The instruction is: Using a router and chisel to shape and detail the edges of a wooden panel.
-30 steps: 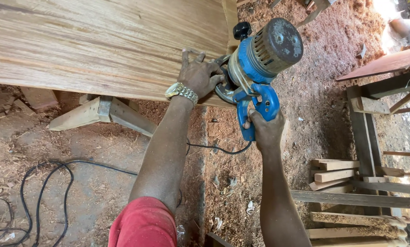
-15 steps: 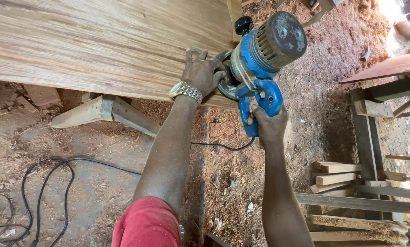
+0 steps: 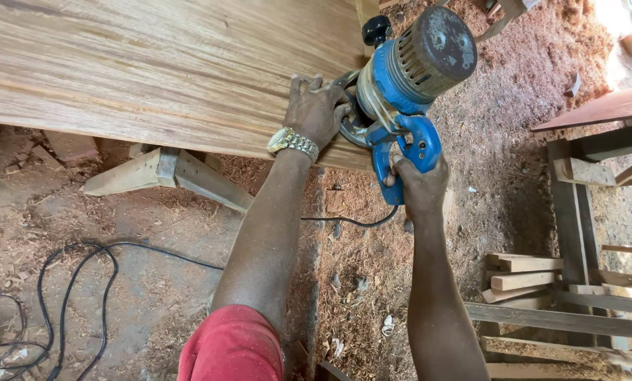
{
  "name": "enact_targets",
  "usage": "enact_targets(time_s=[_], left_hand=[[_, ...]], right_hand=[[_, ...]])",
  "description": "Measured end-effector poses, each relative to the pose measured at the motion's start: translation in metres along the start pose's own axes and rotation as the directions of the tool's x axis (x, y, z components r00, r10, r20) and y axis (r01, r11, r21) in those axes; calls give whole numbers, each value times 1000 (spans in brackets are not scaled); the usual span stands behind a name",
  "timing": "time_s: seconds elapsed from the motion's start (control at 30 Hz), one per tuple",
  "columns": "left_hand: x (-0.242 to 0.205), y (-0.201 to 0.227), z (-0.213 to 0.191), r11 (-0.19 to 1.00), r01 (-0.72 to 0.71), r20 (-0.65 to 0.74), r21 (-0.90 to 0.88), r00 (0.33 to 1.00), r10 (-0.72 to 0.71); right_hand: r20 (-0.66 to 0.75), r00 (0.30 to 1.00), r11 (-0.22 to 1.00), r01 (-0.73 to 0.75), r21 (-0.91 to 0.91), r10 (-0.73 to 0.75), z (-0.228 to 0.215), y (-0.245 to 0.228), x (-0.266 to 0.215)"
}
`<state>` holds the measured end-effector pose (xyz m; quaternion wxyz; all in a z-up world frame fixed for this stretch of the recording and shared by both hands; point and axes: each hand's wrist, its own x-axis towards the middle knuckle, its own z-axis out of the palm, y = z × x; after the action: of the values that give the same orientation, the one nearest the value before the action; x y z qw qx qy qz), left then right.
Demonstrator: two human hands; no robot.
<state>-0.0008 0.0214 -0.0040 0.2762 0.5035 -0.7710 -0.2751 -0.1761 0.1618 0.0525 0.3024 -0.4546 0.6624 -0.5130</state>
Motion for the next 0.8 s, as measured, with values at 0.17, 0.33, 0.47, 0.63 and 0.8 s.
enact_targets(time_s=[0.17, 0.33, 0.47, 0.63, 0.8], left_hand=[[3, -1, 5, 1000, 18, -39, -1, 999, -18], [2, 2, 2, 998, 67, -22, 18, 998, -67], [1, 6, -3, 995, 95, -25, -3, 995, -95], [3, -1, 9, 997, 78, -83, -11, 993, -79], [1, -1, 4, 999, 35, -68, -10, 997, -36]], right_hand=[[13, 1000, 1000, 0, -17, 0, 1, -1, 4], [26, 999, 999, 20, -40, -19, 2, -3, 6], [-14, 1000, 997, -23, -72, 22, 3, -5, 8], [30, 999, 1000, 18, -14, -18, 1, -1, 10], [13, 1000, 1000, -16, -8, 16, 3, -7, 5]])
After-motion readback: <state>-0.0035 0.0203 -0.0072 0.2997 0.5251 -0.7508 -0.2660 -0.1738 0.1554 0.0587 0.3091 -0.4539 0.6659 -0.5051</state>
